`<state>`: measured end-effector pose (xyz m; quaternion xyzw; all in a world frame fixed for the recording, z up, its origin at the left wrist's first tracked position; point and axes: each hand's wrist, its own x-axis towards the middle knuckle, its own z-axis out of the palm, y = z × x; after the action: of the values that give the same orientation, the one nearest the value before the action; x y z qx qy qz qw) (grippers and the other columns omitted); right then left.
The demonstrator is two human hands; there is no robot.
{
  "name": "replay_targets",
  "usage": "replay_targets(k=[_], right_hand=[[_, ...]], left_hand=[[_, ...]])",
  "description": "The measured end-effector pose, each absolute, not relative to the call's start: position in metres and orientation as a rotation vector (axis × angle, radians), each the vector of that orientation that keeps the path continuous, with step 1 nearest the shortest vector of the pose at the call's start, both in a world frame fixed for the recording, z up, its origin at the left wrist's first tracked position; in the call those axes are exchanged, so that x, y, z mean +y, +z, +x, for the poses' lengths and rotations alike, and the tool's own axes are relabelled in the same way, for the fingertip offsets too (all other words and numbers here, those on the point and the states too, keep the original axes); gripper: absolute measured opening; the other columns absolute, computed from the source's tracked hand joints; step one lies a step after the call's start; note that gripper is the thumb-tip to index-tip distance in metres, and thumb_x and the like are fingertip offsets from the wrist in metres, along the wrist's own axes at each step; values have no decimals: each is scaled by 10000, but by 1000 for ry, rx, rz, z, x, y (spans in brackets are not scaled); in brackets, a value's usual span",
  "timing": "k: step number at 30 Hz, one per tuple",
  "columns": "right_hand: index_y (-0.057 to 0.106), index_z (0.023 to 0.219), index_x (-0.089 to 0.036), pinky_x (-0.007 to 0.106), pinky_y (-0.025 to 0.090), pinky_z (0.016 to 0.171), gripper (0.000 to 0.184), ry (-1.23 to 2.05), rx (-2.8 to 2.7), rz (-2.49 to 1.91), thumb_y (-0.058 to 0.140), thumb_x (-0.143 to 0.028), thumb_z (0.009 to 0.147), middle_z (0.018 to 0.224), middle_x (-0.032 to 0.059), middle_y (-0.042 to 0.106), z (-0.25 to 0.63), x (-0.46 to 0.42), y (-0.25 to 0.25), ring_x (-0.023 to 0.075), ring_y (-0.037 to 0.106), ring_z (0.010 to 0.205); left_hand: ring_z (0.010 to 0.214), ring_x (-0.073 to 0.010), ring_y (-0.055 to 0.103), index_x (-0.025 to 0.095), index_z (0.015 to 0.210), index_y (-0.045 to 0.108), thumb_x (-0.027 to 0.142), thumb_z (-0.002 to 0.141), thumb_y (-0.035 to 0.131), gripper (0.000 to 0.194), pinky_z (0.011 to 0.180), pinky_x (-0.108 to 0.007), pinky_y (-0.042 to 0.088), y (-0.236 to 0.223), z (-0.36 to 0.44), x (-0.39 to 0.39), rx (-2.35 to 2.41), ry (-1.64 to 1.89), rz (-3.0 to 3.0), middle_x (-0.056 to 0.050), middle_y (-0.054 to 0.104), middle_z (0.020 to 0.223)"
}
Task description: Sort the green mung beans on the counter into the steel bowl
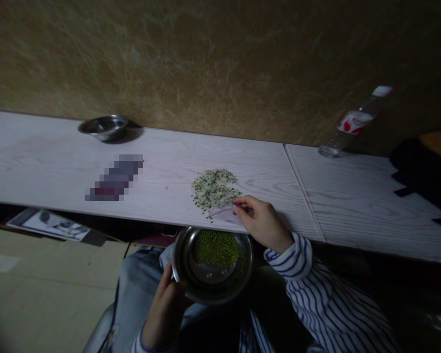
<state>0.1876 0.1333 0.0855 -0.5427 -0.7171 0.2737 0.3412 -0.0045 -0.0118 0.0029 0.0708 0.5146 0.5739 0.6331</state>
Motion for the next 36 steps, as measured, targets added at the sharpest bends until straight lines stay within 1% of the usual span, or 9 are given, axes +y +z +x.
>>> replay_targets(k=[4,7,12,16,20,23,26,31,36], right_hand=[[689,957,-192,326,555,750,178,708,-1883,-1406,607,-272,821,859,52,740,187,133,85,192,692,800],[687,958,-196,332,556,750,173,701,-1883,-1409,606,-269,824,861,53,740,187,134,83,194,693,799],[687,966,-199,331,558,739,180,688,-1891,-1397,605,-275,824,872,52,741,187,137,79,196,695,805],[683,962,-196,329,560,743,175,681,-1859,-1416,610,-274,824,872,55,742,188,137,80,196,693,814],[677,966,-187,322,558,760,176,700,-1859,-1396,607,-268,826,892,58,740,184,136,80,189,691,828],[677,975,-191,331,557,759,182,698,-1864,-1405,607,-273,829,893,59,741,184,136,78,193,691,828],[677,984,-198,346,560,757,192,692,-1843,-1427,610,-288,829,892,63,742,188,139,75,202,694,829],[677,977,-196,355,558,780,189,685,-1812,-1426,618,-287,822,896,66,740,191,142,75,203,694,834],[678,968,-188,344,556,749,183,694,-1813,-1409,610,-269,819,875,64,739,183,141,76,200,692,821]], left_hand=[[767,-203,590,268,1359,442,262,654,665,740,654,-337,520,3,-5,-12,1150,1311,177,-69,610,1094],[755,-179,573,269,1323,475,244,655,653,692,628,-304,510,4,-5,-11,1156,1315,175,-70,593,1142],[789,-201,587,275,1324,472,257,659,652,689,646,-314,511,6,-5,-11,1155,1309,175,-53,617,1040],[794,-202,590,262,1305,486,258,680,650,647,604,-288,503,7,-5,-11,1167,1308,179,-54,622,1035],[834,-221,601,244,1319,464,244,681,656,667,700,-351,530,8,-4,-10,1131,1324,172,-67,623,1065],[833,-226,605,239,1320,461,246,668,664,683,729,-373,528,10,-3,-10,1121,1315,164,-69,631,1063],[840,-243,608,248,1305,485,255,645,673,687,714,-384,535,13,-3,-9,1140,1321,137,-65,634,1029],[761,-217,590,231,1286,480,236,630,676,684,650,-359,548,14,-2,-9,1148,1335,120,-60,628,977],[836,-247,607,228,1302,455,245,639,676,700,656,-352,549,14,-3,-9,1142,1321,135,-70,627,1016]])
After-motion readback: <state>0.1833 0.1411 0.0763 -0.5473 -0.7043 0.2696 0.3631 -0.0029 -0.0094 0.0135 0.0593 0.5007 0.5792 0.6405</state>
